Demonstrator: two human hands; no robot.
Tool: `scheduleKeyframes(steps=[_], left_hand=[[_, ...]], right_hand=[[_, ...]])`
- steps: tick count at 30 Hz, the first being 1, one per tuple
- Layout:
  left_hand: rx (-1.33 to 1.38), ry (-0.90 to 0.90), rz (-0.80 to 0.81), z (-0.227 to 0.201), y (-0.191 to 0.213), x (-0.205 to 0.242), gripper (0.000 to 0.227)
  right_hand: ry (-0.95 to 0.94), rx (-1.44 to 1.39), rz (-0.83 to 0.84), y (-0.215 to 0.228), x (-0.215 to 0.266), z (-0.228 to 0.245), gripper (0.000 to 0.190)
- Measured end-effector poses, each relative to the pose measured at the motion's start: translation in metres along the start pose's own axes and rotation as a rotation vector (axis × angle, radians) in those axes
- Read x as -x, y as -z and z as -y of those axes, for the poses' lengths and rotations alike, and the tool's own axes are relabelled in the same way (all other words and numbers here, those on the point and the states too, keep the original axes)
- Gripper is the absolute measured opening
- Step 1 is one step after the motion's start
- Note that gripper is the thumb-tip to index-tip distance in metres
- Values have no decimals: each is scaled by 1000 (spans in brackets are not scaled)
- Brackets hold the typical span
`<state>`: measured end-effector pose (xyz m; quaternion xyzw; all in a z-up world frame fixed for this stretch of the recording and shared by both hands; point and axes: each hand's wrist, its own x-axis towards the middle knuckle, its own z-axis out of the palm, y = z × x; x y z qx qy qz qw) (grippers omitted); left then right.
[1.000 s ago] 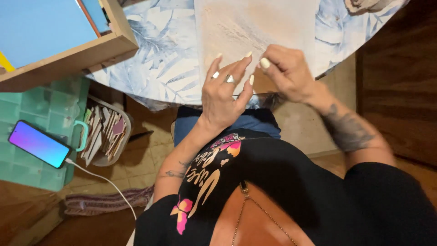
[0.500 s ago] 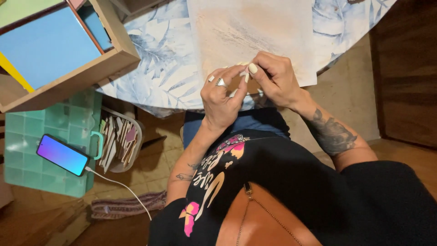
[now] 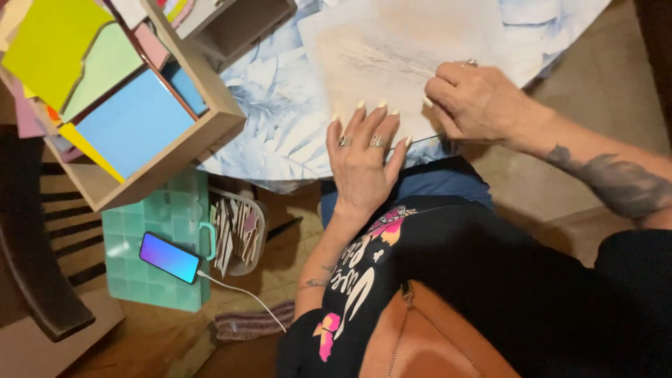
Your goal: A person is meticulously picking up and positioning small pieces of white yarn onto a paper template as part of a craft project.
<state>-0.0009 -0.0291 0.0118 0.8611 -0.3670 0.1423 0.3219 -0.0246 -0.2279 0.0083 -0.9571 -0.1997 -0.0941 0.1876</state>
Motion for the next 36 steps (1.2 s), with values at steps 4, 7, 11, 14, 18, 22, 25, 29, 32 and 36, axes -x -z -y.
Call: scheduleKeyframes(steps=[4, 7, 11, 14, 18, 22, 25, 29, 32, 36], left_hand=[[-136, -25, 161, 6, 3, 10, 33], [-153, -49, 222, 11, 2, 12, 41], [-178, -63, 246, 11, 2, 12, 44], [-192, -57, 233, 9, 2, 11, 44], [-187, -41, 225, 7, 3, 10, 45], [-181, -63, 214, 9, 3, 10, 45], [-182, -81, 206, 10, 3, 10, 47], [-168, -92, 231, 15, 2, 14, 53], [-178, -125, 204, 20, 2, 16, 53], [-189, -90, 200, 21, 4, 17, 55]], right_hand=[[110, 394, 132, -7, 2, -13, 23], [181, 365, 262, -13, -18, -14, 18], [209, 247, 298, -28, -70, -3, 14], [154, 289, 80, -56, -115, -10, 26], [189, 391, 73, -43, -115, -8, 25], [363, 442, 409, -1, -68, -9, 25], [461, 506, 414, 10, -33, -24, 23], [470, 504, 356, 3, -26, -30, 20], [359, 377, 300, -18, -62, -18, 21], [441, 401, 205, -38, -127, -6, 24]])
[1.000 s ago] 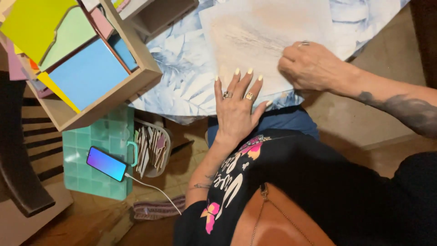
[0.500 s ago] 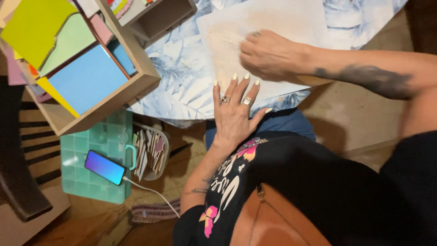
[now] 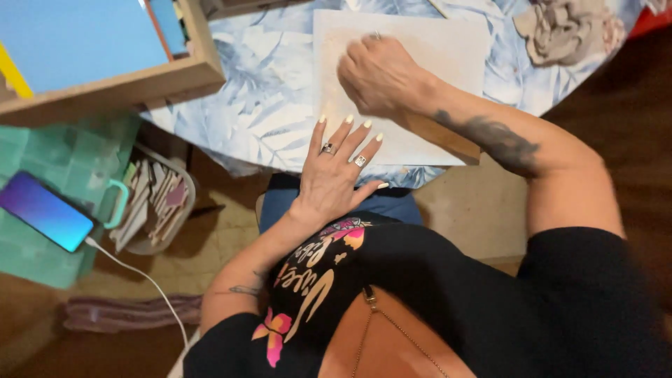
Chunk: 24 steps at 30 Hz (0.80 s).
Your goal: A person is meticulously picking up and positioning small pieces of white yarn onto a paper template as part of a craft project.
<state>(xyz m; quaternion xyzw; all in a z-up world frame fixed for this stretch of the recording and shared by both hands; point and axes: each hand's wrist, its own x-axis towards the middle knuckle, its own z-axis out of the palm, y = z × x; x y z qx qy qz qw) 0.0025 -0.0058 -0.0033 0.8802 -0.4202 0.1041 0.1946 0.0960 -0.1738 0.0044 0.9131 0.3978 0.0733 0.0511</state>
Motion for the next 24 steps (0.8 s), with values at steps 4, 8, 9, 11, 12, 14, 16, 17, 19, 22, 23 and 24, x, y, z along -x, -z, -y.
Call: scheduleKeyframes(steps=[4, 8, 9, 11, 12, 14, 16, 17, 19, 22, 23, 24], left_hand=[[-38, -15, 13, -1, 1, 0, 55], [-38, -13, 3, 0, 0, 0, 55], [-40, -10, 3, 0, -4, 0, 55], [129, 16, -137, -1, -13, 1, 56], [129, 15, -131, -3, -12, 1, 56], [148, 41, -179, -5, -10, -5, 46], [184, 67, -243, -5, -11, -14, 40], [225, 103, -304, -6, -12, -18, 35], [317, 117, -360, -11, -9, -28, 33], [480, 162, -423, -15, -10, -36, 33], [556, 189, -426, -16, -11, -36, 32], [550, 189, -420, -16, -12, -37, 32]], right_hand=[[-13, 46, 88, 5, -19, -5, 26], [118, -100, 289, 28, 26, 4, 32], [121, -100, 288, 19, 52, 0, 32], [231, -120, 44, 1, 105, -4, 12], [227, -125, 42, 6, 114, -9, 12], [88, -56, 148, 15, 130, -21, 15], [-21, -117, 119, 29, 124, -14, 14], [-124, -184, 94, 37, 122, -10, 14], [-251, -515, -82, 17, 115, 11, 19], [-407, -906, -324, 24, 97, 36, 26], [-447, -969, -380, 31, 90, 44, 26], [-448, -975, -386, 27, 89, 44, 26]])
